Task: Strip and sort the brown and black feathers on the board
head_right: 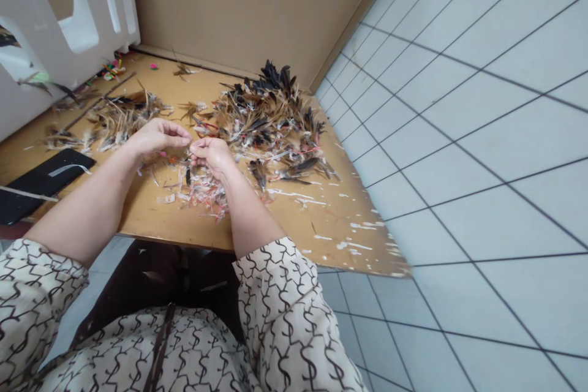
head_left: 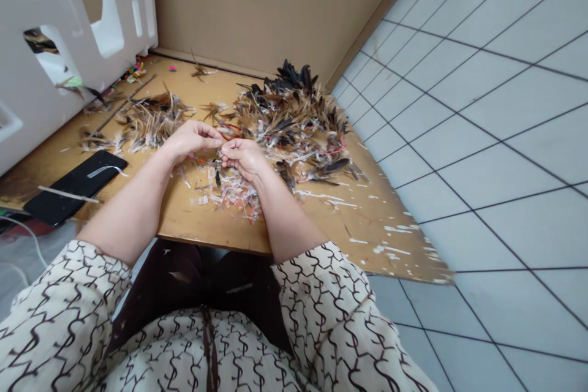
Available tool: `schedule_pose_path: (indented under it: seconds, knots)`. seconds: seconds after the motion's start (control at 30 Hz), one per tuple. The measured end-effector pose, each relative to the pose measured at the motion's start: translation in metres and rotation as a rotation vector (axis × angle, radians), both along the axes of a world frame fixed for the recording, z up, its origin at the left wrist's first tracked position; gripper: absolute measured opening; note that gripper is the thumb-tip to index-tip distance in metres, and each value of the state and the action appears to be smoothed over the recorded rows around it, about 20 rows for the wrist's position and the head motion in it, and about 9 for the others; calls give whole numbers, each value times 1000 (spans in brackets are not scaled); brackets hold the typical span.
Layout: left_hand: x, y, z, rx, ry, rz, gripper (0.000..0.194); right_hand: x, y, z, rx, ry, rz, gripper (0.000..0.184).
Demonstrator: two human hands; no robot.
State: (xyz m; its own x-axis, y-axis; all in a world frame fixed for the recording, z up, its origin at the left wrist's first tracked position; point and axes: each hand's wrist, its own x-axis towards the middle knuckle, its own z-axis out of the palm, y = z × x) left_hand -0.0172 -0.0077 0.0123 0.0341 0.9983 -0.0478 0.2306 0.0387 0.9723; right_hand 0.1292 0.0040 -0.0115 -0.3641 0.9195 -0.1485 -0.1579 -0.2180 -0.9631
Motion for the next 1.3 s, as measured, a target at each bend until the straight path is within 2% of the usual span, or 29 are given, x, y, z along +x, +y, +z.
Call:
schedule_pose_path:
  seconds: [0.3,0.53,0.93,1.13,1.3]
  knots:
    - [2,0,2,-4,9,-96,8,-2,-3,2,10,-15,-4,15]
    - [3,-2,6,-11,109,-158,7,0,1,-4,23,3,43,16]
    - [4,-1,2,21,71,-151,8,-1,2,0,-85,14,-18,20]
    - [1,0,-1,35,22,-190,10,2,6,-6,-77,58,36,16]
    - [2,-1,1,-29,-36,-151,13,2,5,-5,-79,66,27,15]
